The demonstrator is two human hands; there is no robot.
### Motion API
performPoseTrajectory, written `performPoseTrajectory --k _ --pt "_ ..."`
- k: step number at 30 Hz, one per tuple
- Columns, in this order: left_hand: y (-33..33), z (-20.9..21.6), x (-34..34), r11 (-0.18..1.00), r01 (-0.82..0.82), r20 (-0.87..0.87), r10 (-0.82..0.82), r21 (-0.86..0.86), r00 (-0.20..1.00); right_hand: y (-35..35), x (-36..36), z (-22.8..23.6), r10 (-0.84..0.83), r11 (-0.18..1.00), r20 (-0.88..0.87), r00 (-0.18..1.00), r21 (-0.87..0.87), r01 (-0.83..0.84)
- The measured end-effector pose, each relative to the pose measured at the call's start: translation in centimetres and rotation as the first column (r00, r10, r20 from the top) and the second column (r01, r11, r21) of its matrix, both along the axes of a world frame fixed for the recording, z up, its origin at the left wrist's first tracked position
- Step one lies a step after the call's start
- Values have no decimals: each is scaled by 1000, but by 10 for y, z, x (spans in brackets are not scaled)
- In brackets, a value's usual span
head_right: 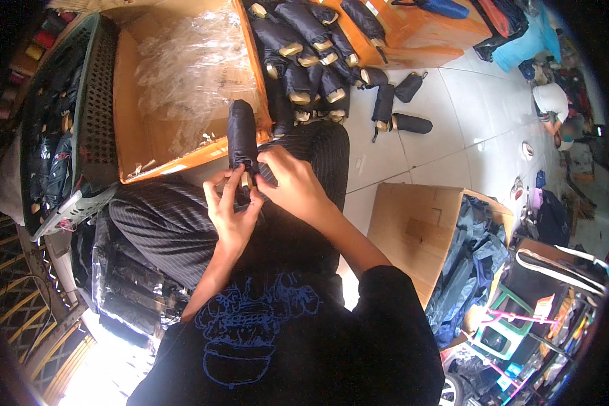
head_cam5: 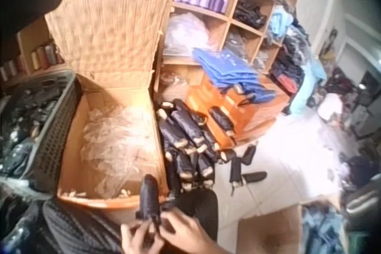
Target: The person repeatedly picks up small black cylindrical items, places each into a clear plastic bag, and sets the packaged item aside. The process is repeated for multiple items in a cluttered indoor workspace.
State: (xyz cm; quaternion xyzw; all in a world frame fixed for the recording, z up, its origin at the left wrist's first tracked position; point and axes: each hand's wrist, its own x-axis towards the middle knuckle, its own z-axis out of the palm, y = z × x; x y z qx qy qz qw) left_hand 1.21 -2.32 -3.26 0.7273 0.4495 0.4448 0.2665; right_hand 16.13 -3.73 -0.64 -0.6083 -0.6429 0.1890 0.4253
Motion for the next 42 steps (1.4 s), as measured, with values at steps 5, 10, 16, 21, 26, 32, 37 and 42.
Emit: performPoseTrajectory --k 5,10,16,21,26,32,37,42 --pt "1 0 1 1000 15 -25 -15 19 1000 0 7 5 28 999 65 997 -46 -25" --pt "0 -4 1 999 36 -21 -36 20 999 3 7 8 22 1000 169 985 -24 -18" --pt "0 -4 1 999 41 -18 -41 7 999 3 8 7 25 998 182 983 48 -34" --pt "-1 -3 4 998 60 -14 -60 -20 998 4 8 3 -1 994 242 970 106 -25" --pt "2 -2 6 999 42 22 -42 7 999 6 0 -1 35 989 81 996 137 -46" --pt "0 -8 2 998 55 28 -56 31 998 4 -1 4 16 999 101 995 47 -21" --pt "2 -11 5 995 52 34 -55 86 998 9 4 3 -10 991 245 970 129 -23" --pt "3 -10 6 999 37 105 -37 0 994 8 -4 6 -53 949 68 996 313 29"
